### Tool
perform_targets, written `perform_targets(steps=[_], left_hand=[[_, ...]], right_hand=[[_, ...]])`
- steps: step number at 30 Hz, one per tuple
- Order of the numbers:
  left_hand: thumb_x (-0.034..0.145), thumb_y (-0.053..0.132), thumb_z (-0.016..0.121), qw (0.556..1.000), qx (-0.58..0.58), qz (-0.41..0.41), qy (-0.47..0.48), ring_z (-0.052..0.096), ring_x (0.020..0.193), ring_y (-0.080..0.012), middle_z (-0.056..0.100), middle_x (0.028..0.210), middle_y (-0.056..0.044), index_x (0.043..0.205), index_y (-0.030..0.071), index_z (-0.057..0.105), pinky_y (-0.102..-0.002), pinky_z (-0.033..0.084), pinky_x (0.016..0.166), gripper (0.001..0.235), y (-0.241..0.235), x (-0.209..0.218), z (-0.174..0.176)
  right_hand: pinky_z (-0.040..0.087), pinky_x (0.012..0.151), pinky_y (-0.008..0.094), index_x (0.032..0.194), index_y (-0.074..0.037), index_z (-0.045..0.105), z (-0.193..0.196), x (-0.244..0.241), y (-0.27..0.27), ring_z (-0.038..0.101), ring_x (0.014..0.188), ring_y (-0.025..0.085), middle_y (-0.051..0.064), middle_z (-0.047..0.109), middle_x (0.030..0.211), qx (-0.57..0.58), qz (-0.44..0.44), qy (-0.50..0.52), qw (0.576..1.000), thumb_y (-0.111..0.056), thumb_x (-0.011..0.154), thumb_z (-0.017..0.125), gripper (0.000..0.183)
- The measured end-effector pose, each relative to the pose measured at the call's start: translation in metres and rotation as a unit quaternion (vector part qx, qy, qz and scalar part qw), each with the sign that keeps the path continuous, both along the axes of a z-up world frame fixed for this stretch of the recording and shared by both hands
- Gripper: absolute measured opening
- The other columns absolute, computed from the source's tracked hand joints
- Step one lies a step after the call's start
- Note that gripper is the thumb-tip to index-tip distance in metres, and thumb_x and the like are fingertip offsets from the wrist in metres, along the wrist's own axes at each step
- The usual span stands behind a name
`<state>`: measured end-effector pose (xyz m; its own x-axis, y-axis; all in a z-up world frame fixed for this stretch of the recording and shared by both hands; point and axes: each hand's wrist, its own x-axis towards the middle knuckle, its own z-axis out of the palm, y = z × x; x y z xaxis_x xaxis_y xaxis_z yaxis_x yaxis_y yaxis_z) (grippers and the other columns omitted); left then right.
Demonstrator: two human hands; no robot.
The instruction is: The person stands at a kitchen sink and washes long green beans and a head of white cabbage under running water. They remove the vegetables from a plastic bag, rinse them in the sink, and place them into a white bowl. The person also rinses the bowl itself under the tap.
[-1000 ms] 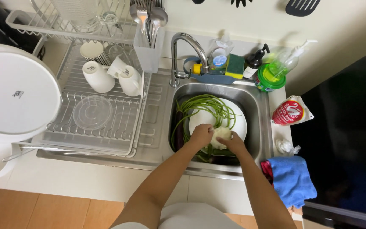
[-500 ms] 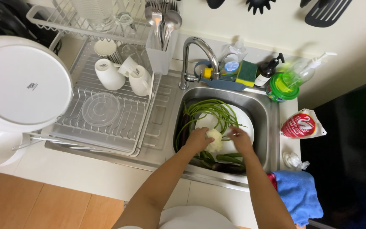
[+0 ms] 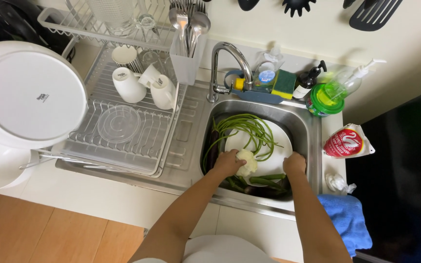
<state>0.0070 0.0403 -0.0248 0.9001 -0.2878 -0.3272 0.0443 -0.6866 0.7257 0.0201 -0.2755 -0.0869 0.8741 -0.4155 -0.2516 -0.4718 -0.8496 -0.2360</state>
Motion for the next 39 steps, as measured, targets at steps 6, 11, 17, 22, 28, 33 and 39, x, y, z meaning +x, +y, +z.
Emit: perform_targets(steps=[6, 11, 17, 22, 28, 33, 39], left_hand=[[0.088, 0.047, 0.072, 0.999, -0.021, 0.030, 0.038, 0.055, 0.127, -0.0362, 0.065, 0.130, -0.017, 0.141, 0.008, 0.055, -0.046, 0.046, 0.107, 0.067, -0.001, 0.005, -0.017], [0.087, 0.044, 0.075, 0.997, 0.001, 0.062, 0.053, 0.042, 0.138, -0.0374, 0.046, 0.149, -0.017, 0.139, 0.010, 0.056, -0.046, 0.040, 0.111, 0.065, 0.006, 0.004, -0.005], [0.088, 0.042, 0.079, 0.998, -0.013, 0.063, 0.018, 0.036, 0.140, -0.0443, 0.020, 0.161, -0.025, 0.135, 0.007, 0.059, -0.047, 0.037, 0.113, 0.062, 0.001, 0.014, -0.032], [0.085, 0.042, 0.077, 0.996, -0.038, 0.073, 0.046, 0.050, 0.132, -0.0406, 0.035, 0.154, -0.021, 0.132, 0.006, 0.058, -0.045, 0.044, 0.110, 0.062, 0.001, 0.015, -0.025], [0.084, 0.039, 0.077, 0.993, -0.068, 0.085, 0.040, 0.052, 0.129, -0.0408, 0.040, 0.149, -0.023, 0.129, 0.005, 0.060, -0.046, 0.046, 0.108, 0.059, -0.002, 0.016, -0.037], [0.089, 0.037, 0.075, 0.993, -0.059, 0.057, -0.081, 0.056, 0.127, -0.0392, 0.059, 0.136, -0.021, 0.122, 0.002, 0.064, -0.045, 0.045, 0.108, 0.049, -0.010, 0.012, -0.034], [0.089, 0.037, 0.072, 0.988, -0.132, 0.077, 0.022, 0.066, 0.111, -0.0367, 0.068, 0.121, -0.020, 0.133, 0.003, 0.057, -0.043, 0.052, 0.096, 0.058, -0.009, 0.022, -0.027]], right_hand=[[0.061, 0.089, 0.042, 0.112, 0.005, 0.072, 0.001, 0.018, -0.001, 0.074, 0.104, 0.039, 0.027, 0.074, 0.114, -0.044, -0.011, 0.076, 0.996, -0.031, 0.101, 0.067, 0.038], [0.061, 0.089, 0.044, 0.111, 0.004, 0.073, 0.005, 0.023, -0.001, 0.072, 0.104, 0.040, 0.029, 0.072, 0.116, -0.007, -0.058, 0.018, 0.998, -0.022, 0.099, 0.069, 0.029], [0.057, 0.096, 0.046, 0.109, 0.004, 0.075, 0.038, 0.016, 0.014, 0.070, 0.111, 0.042, 0.029, 0.071, 0.120, 0.053, -0.095, 0.009, 0.994, -0.014, 0.097, 0.063, 0.025], [0.053, 0.100, 0.048, 0.114, 0.005, 0.070, 0.024, 0.014, 0.005, 0.066, 0.115, 0.045, 0.032, 0.067, 0.122, 0.082, -0.111, -0.002, 0.990, -0.010, 0.094, 0.058, 0.028], [0.054, 0.094, 0.048, 0.116, 0.006, 0.061, 0.028, 0.002, 0.010, 0.069, 0.103, 0.043, 0.030, 0.070, 0.113, 0.180, -0.135, -0.096, 0.970, -0.023, 0.094, 0.063, 0.036], [0.050, 0.091, 0.043, 0.127, 0.000, 0.066, 0.037, -0.006, 0.021, 0.067, 0.103, 0.035, 0.023, 0.071, 0.116, 0.322, -0.168, -0.125, 0.923, -0.045, 0.100, 0.060, 0.053], [0.048, 0.095, 0.039, 0.129, -0.002, 0.068, 0.066, -0.020, 0.019, 0.066, 0.105, 0.029, 0.022, 0.073, 0.115, 0.301, -0.135, -0.209, 0.921, -0.049, 0.100, 0.060, 0.056]])
